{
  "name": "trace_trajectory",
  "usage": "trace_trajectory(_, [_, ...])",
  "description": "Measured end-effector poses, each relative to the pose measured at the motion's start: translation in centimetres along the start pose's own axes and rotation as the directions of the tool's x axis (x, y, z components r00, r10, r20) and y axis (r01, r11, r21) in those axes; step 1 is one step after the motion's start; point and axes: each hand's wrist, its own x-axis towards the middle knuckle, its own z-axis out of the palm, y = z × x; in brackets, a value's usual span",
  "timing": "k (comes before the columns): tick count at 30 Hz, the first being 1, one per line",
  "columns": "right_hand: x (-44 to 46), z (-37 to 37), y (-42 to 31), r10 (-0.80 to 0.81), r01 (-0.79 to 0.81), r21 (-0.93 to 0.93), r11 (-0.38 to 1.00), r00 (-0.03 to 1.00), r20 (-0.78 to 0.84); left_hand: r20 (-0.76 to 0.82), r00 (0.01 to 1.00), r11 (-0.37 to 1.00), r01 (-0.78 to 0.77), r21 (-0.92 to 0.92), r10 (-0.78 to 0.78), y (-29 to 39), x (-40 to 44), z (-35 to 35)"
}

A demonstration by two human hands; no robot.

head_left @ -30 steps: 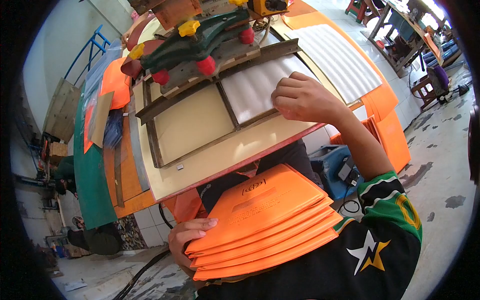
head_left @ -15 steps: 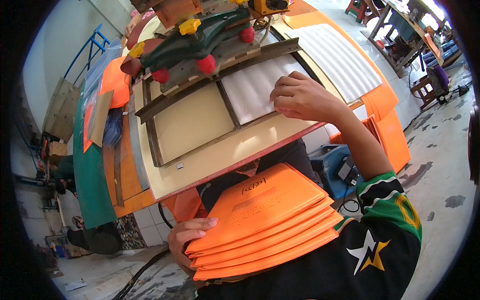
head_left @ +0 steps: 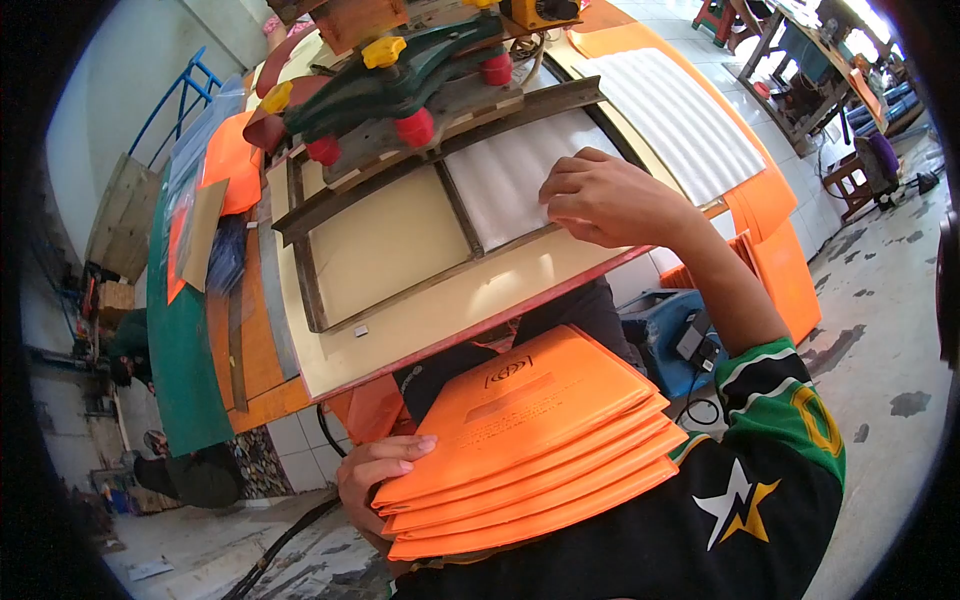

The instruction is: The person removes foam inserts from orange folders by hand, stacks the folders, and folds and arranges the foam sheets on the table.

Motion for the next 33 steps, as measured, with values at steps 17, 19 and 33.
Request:
trace_trajectory(17, [-0.8,-0.3,0.7,0.209,-0.218,0.164,0.962,0.976,0.067,0.027,1.000,1.000,-0.012,-0.010,0.012,0.0,0.1,0.0])
trace_trajectory(19, [-0.8,-0.3,0.8,0.211,-0.221,0.185,0.958,0.975,0.075,0.002,1.000,1.000,0.017,0.015,-0.017,0.1,-0.1,0.1])
trace_trajectory(33, [-1.3,0.0,1.1,0.309,-0.301,0.168,0.939,0.951,-0.024,-0.131,0.991,0.999,0.025,-0.045,-0.031,-0.5,-0.2,1.0])
